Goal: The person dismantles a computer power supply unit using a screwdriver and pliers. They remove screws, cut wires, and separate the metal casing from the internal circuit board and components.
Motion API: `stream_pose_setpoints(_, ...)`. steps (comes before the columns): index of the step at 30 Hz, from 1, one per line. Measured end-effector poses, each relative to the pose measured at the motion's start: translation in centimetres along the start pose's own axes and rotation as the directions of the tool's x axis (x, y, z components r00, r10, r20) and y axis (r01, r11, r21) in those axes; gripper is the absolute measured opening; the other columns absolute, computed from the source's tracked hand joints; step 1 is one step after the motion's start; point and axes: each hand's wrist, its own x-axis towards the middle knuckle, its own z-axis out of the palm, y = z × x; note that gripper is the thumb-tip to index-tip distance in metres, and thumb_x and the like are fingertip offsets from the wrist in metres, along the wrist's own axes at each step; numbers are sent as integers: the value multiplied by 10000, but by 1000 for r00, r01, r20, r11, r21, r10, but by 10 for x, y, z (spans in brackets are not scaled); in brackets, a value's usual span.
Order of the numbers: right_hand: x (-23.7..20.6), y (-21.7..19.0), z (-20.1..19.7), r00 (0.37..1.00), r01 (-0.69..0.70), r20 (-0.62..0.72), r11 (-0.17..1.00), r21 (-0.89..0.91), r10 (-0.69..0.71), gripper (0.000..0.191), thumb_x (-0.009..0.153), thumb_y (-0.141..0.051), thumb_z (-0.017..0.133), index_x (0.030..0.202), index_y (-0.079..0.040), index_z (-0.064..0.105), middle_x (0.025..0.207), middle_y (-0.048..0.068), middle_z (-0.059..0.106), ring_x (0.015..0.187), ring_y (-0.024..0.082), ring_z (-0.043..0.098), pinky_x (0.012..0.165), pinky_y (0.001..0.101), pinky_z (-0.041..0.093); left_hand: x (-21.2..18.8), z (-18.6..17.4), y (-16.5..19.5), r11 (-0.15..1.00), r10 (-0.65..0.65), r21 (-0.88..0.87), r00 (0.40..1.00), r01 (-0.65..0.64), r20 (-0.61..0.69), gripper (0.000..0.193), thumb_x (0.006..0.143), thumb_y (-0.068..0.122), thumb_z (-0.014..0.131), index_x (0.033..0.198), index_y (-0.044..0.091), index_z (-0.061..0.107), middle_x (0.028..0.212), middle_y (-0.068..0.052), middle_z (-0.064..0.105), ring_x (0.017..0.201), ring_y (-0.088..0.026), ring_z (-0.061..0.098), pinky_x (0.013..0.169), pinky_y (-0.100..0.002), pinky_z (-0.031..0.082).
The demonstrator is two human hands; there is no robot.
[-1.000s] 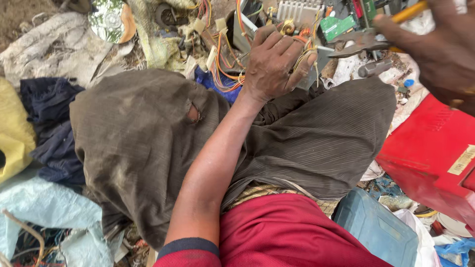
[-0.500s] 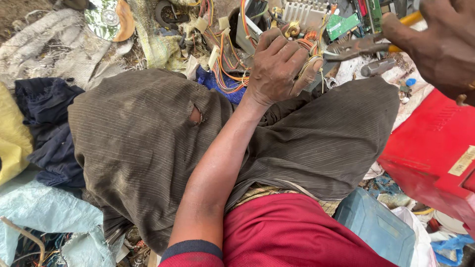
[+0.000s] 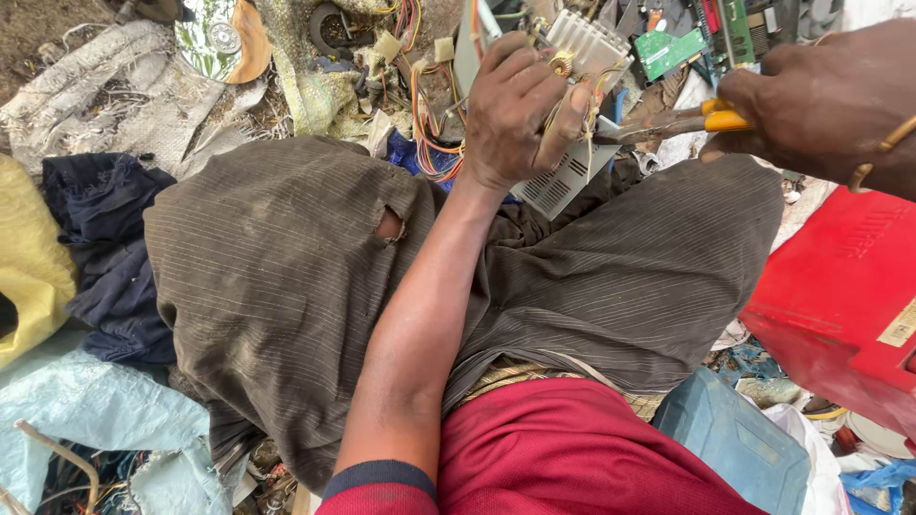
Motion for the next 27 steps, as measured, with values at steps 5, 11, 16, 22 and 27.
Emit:
stream_pose_setpoints(5, 8, -14, 25, 998, -49, 42, 963, 265, 40, 693, 791, -770, 625, 1248, -252, 677, 829, 25, 734, 723, 221, 741, 683, 387, 580, 2, -2, 6, 998, -7, -66, 1000, 8, 4, 338, 1029, 260, 586, 791, 51, 704, 734, -65, 645, 734, -234, 576, 1008, -418, 467)
stream_pose_setpoints(11, 7, -32, 74, 993, -37, 107, 752, 658, -45, 632, 729, -733, 659, 1110, -234, 724, 817, 72, 735, 731, 274, 716, 696, 447, 579, 10, -3, 15, 997, 21, -81, 1000, -19, 19, 265, 1000, 214, 628, 821, 31, 698, 768, -78, 644, 778, -253, 583, 1005, -429, 458)
stream_pose_setpoints(16, 3, -72, 94, 927, -280, 345, 339, 898, -149, 557, 806, -600, 801, 971, -77, 707, 697, 131, 684, 576, 220, 632, 549, 390, 507, 1, -3, 9, 995, 5, -95, 997, 2, 75, 239, 951, 209, 647, 821, 15, 698, 777, -104, 638, 789, -292, 589, 997, -444, 463)
stream_pose_setpoints(22, -9, -102, 62, 915, -236, 50, -429, 872, -401, 399, 845, -374, 819, 972, -24, 676, 688, 74, 648, 534, 139, 611, 495, 334, 497, 4, -10, -5, 990, -27, -134, 998, 34, 52, 400, 896, 291, 663, 968, -101, 697, 855, -185, 669, 833, -363, 621, 980, -504, 479)
stream_pose_setpoints(27, 1, -46, 62, 995, 84, -99, 465, 881, 8, 289, 963, -375, 673, 1206, -228, 727, 918, 82, 757, 794, 262, 693, 712, 463, 544, 3, -34, -2, 974, -224, 69, 943, 214, 245, 254, 942, 234, 672, 967, -19, 682, 993, -193, 678, 1016, -401, 638, 958, -514, 489)
